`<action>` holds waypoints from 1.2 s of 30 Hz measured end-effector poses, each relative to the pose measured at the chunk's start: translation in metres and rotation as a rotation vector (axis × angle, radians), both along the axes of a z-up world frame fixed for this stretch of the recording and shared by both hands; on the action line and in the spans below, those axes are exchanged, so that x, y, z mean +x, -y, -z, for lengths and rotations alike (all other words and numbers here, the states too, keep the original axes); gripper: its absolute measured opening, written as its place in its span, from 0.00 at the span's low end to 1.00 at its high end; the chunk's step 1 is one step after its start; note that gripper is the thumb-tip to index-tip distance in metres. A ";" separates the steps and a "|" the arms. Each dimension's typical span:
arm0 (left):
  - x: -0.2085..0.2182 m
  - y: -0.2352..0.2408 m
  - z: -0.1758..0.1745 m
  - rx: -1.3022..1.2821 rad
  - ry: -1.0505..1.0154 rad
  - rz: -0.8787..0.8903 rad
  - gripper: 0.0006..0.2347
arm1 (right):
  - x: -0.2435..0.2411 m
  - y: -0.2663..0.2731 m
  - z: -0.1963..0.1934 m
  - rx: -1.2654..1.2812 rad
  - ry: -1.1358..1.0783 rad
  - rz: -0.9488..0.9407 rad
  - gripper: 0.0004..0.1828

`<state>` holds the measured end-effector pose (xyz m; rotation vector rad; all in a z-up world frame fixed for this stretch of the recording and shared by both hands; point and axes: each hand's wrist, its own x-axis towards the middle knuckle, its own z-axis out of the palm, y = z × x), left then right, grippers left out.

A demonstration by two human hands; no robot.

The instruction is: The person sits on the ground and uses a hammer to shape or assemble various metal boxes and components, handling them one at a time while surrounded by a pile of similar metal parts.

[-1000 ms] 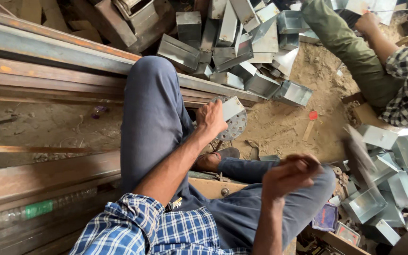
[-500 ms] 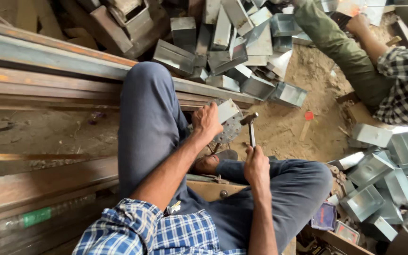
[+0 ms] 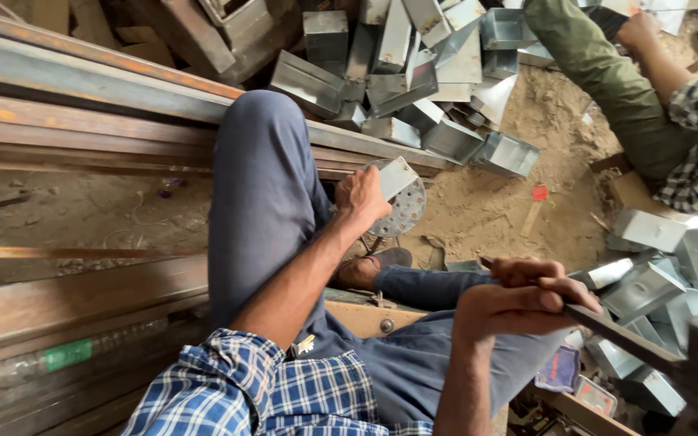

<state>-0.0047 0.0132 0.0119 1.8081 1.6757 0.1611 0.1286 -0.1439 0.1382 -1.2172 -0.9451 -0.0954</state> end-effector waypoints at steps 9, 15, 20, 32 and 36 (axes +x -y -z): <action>0.000 0.001 0.004 0.028 -0.035 0.008 0.25 | 0.012 0.005 0.092 -1.204 0.338 -0.129 0.12; -0.004 0.000 0.001 0.032 -0.009 0.037 0.20 | 0.045 0.021 0.135 -1.166 0.285 -0.143 0.13; 0.008 0.002 -0.019 0.373 0.315 0.035 0.25 | 0.046 0.018 0.139 -1.315 0.143 -0.191 0.15; 0.003 0.013 -0.072 0.552 0.789 0.091 0.16 | 0.046 0.013 0.176 -1.348 0.207 -0.295 0.15; 0.001 0.013 -0.077 0.512 0.818 0.076 0.16 | 0.048 0.012 0.177 -1.322 0.201 -0.310 0.15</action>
